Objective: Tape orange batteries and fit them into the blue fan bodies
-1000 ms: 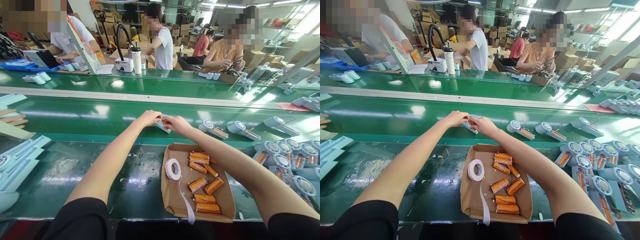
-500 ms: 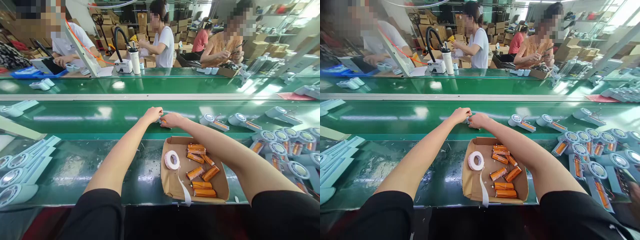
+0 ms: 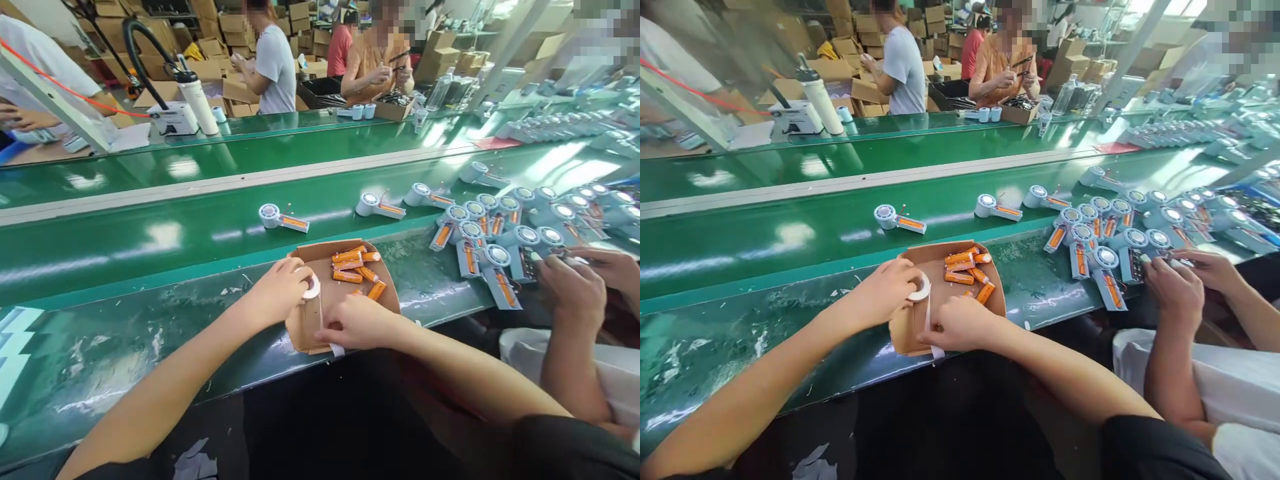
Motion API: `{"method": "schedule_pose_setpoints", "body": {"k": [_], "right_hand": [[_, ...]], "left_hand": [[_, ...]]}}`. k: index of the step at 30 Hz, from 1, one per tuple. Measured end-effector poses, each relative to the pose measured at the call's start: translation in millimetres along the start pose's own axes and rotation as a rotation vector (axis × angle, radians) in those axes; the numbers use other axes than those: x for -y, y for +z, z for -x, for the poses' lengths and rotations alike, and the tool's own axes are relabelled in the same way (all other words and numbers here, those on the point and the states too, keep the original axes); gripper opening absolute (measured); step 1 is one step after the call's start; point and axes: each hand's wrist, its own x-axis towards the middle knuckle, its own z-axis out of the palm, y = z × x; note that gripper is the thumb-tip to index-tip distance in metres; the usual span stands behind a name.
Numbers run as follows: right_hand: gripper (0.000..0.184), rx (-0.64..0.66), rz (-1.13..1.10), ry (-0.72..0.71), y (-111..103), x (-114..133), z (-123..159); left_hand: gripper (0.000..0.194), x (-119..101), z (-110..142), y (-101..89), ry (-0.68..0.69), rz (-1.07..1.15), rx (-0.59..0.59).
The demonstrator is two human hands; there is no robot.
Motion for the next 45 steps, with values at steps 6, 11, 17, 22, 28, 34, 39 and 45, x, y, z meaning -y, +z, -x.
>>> {"method": "schedule_pose_setpoints", "body": {"k": [6, 11, 17, 22, 28, 34, 39, 45], "right_hand": [[0.050, -0.156, -0.340, -0.320, -9, 0, 39], [0.043, 0.342, -0.377, -0.554, -14, 0, 69], [0.020, 0.039, -0.059, -0.321, -36, -37, 15], [0.024, 0.109, 0.199, -0.246, -37, -56, -19], [0.018, -0.229, -0.634, -0.229, -30, -40, 1], [0.047, -0.190, -0.940, -0.071, -26, -22, 11], [0.049, -0.123, -0.855, 0.005, -27, -19, 7], [0.052, -0.405, -1.167, 0.043, -2, -13, -3]], "left_hand": [[0.010, 1, 39, -38.9, 0.121, -0.136, -0.398], [0.039, -4, 89, -37.3, -0.025, -0.120, -0.487], [0.069, -21, 97, -15.2, -0.122, -0.063, -0.534], [0.039, -38, 82, -11.2, -0.084, -0.007, -0.525], [0.028, -48, 74, -10.5, -0.040, 0.004, -0.448], [0.032, -52, 68, -13.5, 0.023, -0.063, -0.381], [0.023, -49, 62, -20.8, 0.100, -0.174, -0.359], [0.035, -57, 55, -15.1, -0.033, -0.135, -0.439]]}}
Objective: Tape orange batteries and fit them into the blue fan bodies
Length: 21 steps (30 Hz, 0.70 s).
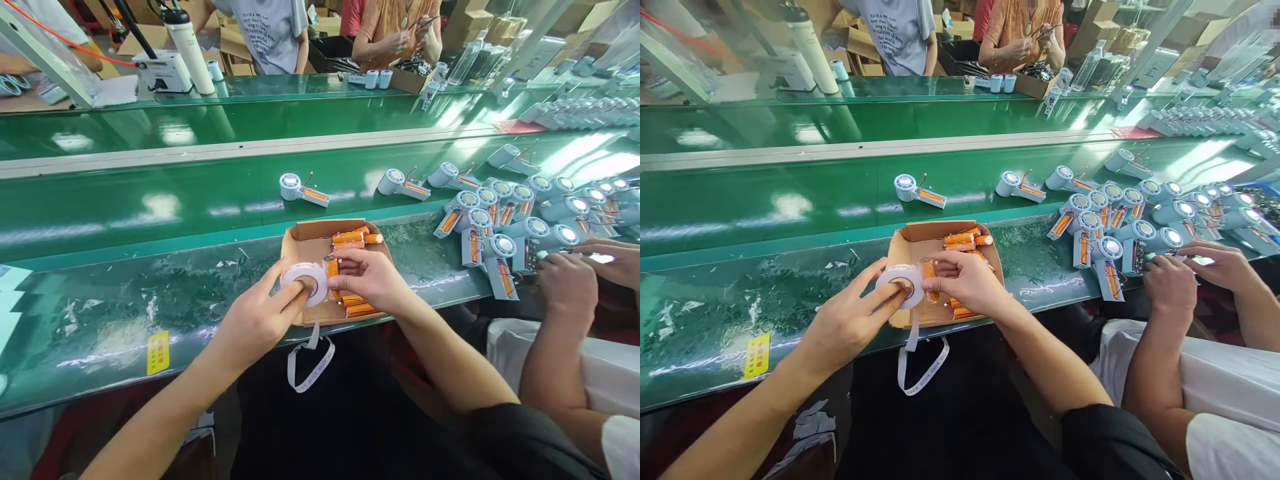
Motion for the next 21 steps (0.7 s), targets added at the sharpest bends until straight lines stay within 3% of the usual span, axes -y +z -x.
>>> {"method": "schedule_pose_setpoints", "body": {"k": [3, 6, 12, 18, 21], "right_hand": [[0.046, -0.231, -0.108, -0.136, 8, -8, 4], [0.042, -0.352, -0.077, -0.196, 2, -4, 10], [0.049, -0.086, 0.174, -0.144, -19, 12, 25], [0.035, 0.011, 0.501, -0.130, -26, 25, 28], [0.032, -0.038, 0.366, -0.148, -29, 29, 23]], "left_hand": [[0.035, -13, -4, 11.1, -0.103, -0.029, -0.055], [0.032, -19, -10, 15.6, -0.072, -0.024, -0.067], [0.031, -1, -18, 1.6, -0.001, -0.008, 0.003], [0.029, 0, -27, -4.6, 0.102, 0.036, 0.115], [0.031, -1, -34, -7.8, 0.104, 0.003, 0.147]]}}
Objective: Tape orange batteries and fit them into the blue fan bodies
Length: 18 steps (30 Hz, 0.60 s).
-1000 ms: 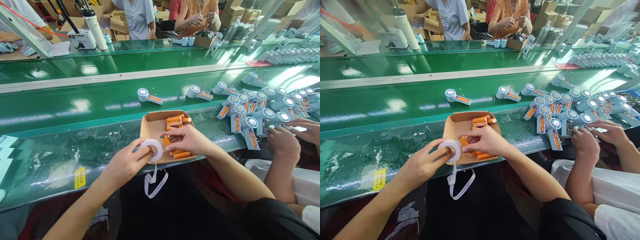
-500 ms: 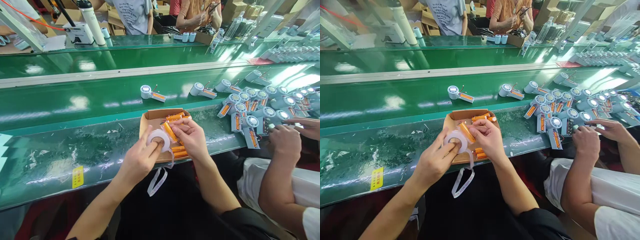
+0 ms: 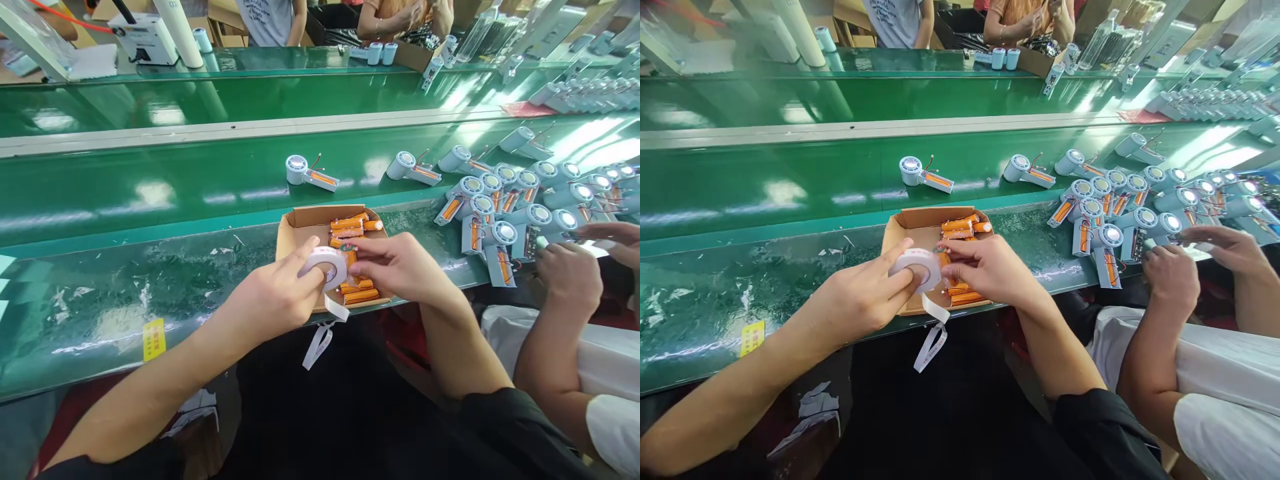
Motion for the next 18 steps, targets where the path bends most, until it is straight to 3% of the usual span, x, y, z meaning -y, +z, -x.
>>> {"method": "schedule_pose_setpoints", "body": {"k": [4, 7, 9, 11, 13, 15, 18], "right_hand": [[0.037, -0.454, -0.526, -0.074, 24, 1, -7], [0.026, -0.758, -0.762, -0.111, 57, 3, -7], [0.021, -0.825, -0.805, -0.110, 75, 3, -5], [0.027, -0.836, -0.776, -0.125, 79, 1, -4], [0.036, -0.802, -0.704, -0.124, 65, -3, -6], [0.037, -0.807, -0.645, -0.144, 36, -4, -11], [0.032, -0.982, -0.595, -0.315, -10, 2, -20]], "left_hand": [[0.029, -10, -10, 7.5, -0.104, -0.090, -0.189], [0.026, -26, -17, 25.4, -0.195, 0.001, -0.308], [0.027, -35, -20, 37.5, -0.267, 0.085, -0.319], [0.029, -40, -20, 46.5, -0.294, 0.130, -0.334], [0.030, -40, -16, 52.3, -0.239, 0.150, -0.367], [0.028, -39, -12, 54.4, -0.125, 0.166, -0.399], [0.025, -33, -10, 50.1, -0.048, 0.188, -0.270]]}}
